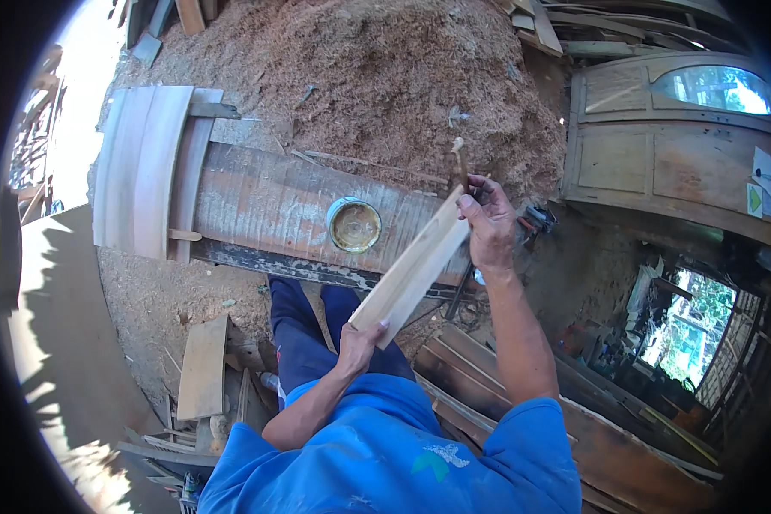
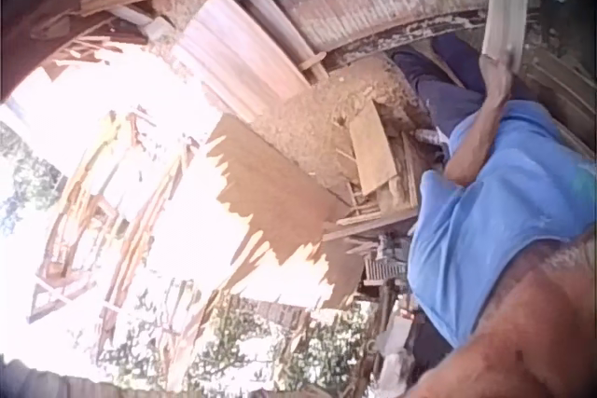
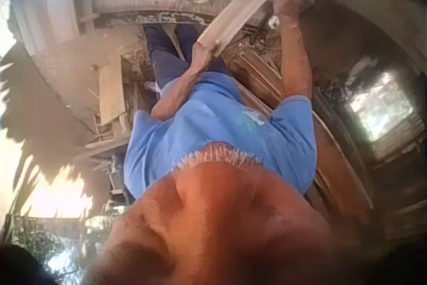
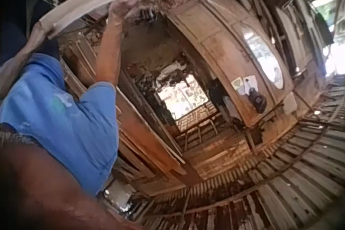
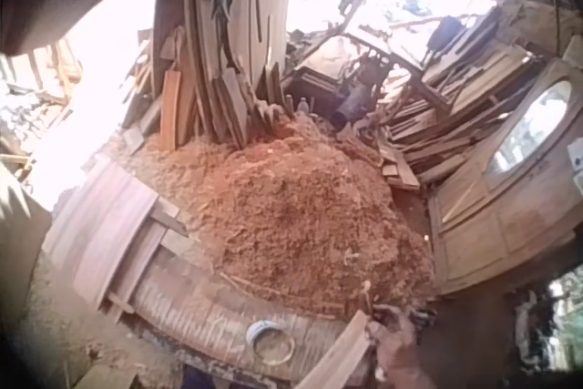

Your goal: The person applies a liquid substance to several wooden boards using a small brush, dipping the brush into a metal container multiple times to coat the surfaces and edges.

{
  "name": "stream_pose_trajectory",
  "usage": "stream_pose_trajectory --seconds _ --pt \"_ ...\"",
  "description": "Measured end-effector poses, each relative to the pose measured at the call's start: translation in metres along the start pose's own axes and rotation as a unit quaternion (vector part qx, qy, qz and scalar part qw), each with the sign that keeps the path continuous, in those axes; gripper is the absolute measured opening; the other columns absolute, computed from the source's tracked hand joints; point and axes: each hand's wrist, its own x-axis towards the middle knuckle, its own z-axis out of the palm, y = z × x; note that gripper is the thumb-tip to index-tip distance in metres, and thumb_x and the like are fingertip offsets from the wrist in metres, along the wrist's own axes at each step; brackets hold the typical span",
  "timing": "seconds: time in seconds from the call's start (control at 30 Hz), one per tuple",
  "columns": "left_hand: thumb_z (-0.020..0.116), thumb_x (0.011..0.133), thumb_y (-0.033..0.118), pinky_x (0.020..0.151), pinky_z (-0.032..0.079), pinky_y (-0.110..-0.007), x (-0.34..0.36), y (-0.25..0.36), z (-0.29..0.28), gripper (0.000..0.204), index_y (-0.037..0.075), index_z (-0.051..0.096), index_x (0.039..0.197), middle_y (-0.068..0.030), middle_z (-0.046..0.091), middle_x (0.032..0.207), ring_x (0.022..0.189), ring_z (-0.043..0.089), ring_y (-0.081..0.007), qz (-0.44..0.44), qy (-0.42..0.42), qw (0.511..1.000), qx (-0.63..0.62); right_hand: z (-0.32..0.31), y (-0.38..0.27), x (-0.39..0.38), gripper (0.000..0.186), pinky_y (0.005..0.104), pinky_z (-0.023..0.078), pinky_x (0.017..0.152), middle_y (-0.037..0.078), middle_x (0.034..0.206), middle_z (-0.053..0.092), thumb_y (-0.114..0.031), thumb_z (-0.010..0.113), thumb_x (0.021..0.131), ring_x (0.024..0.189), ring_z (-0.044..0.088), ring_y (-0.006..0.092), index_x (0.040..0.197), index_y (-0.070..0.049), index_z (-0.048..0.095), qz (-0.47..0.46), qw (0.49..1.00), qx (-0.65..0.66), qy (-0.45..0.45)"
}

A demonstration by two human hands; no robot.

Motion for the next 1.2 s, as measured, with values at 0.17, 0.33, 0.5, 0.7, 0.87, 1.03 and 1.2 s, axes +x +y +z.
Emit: stream_pose_trajectory --seconds 0.17,0.33,0.5,0.7,0.87,1.03,1.2 --pt "0.08 0.084 0.027 0.076 0.053 -0.029 -0.119 0.162 -0.092 0.044 -0.005 0.07 0.111 -0.0084 0.073 0.093 0.084 0.065 -0.0127 0.062 -0.023 0.982 0.176 0.005 -0.085 0.056 0.032 0.0237 0.049 0.073 0.003 0.097 0.064 -0.008 0.064 0.096 0.081 0.058 0.0093 0.127 0.0 0.059 -0.021 0.994 -0.101 -0.043" --pt "0.086 0.073 0.022 0.09 0.055 -0.038 -0.215 0.196 -0.23 0.058 -0.004 0.062 0.119 -0.0126 0.071 0.108 0.1 0.068 -0.0235 0.264 0.084 0.961 0.006 0.066 -0.106 0.095 0.034 0.0243 0.049 0.073 0.002 0.097 0.063 -0.009 0.063 0.097 0.08 0.057 0.0086 0.13 -0.001 0.059 -0.063 0.988 -0.129 -0.06" --pt "0.079 0.078 0.009 0.084 0.056 -0.036 -0.264 0.219 -0.278 0.044 -0.004 0.065 0.118 -0.0137 0.073 0.108 0.098 0.069 -0.0226 0.358 0.269 0.894 0.011 0.142 -0.074 0.093 0.033 0.0258 0.049 0.069 0.001 0.093 0.063 -0.006 0.064 0.096 0.079 0.058 0.0093 0.128 -0.004 0.057 -0.018 0.989 -0.096 -0.112" --pt "0.083 0.085 0.023 0.074 0.055 -0.033 -0.233 0.274 -0.282 0.033 -0.005 0.072 0.098 -0.0087 0.075 0.089 0.08 0.07 -0.0159 0.317 0.315 0.878 0.17 0.254 -0.022 0.084 0.021 0.0288 0.053 0.071 0.002 0.097 0.066 -0.007 0.061 0.098 0.081 0.062 0.0102 0.119 -0.007 0.058 0.004 0.983 -0.085 -0.164" --pt "0.08 0.078 0.009 0.075 0.054 -0.036 -0.188 0.27 -0.299 0.031 0.001 0.074 0.108 -0.0121 0.073 0.094 0.083 0.07 -0.0249 0.373 0.288 0.835 0.284 0.298 0.076 0.077 0.028 0.0319 0.054 0.069 0.008 0.097 0.07 -0.01 0.059 0.099 0.075 0.067 0.0146 0.126 -0.005 0.056 0.043 0.964 -0.211 -0.157" --pt "0.074 0.065 0.009 0.085 0.048 -0.042 -0.172 0.252 -0.275 0.056 0.01 0.071 0.122 -0.0092 0.069 0.115 0.1 0.062 -0.0303 0.406 0.244 0.686 0.551 0.291 0.156 0.075 0.03 0.0338 0.054 0.063 0.008 0.085 0.071 -0.019 0.05 0.104 0.066 0.067 0.0159 0.131 -0.008 0.059 0.047 0.95 -0.298 -0.081" --pt "0.073 0.069 0.02 0.09 0.042 -0.045 -0.179 0.234 -0.27 0.061 0.016 0.067 0.13 -0.0062 0.063 0.127 0.11 0.056 -0.0294 0.37 0.189 0.664 0.622 0.281 0.187 0.058 0.029 0.0263 0.048 0.058 0.007 0.088 0.07 -0.021 0.045 0.107 0.064 0.061 0.0094 0.128 -0.005 0.056 0.116 0.96 -0.249 -0.061"
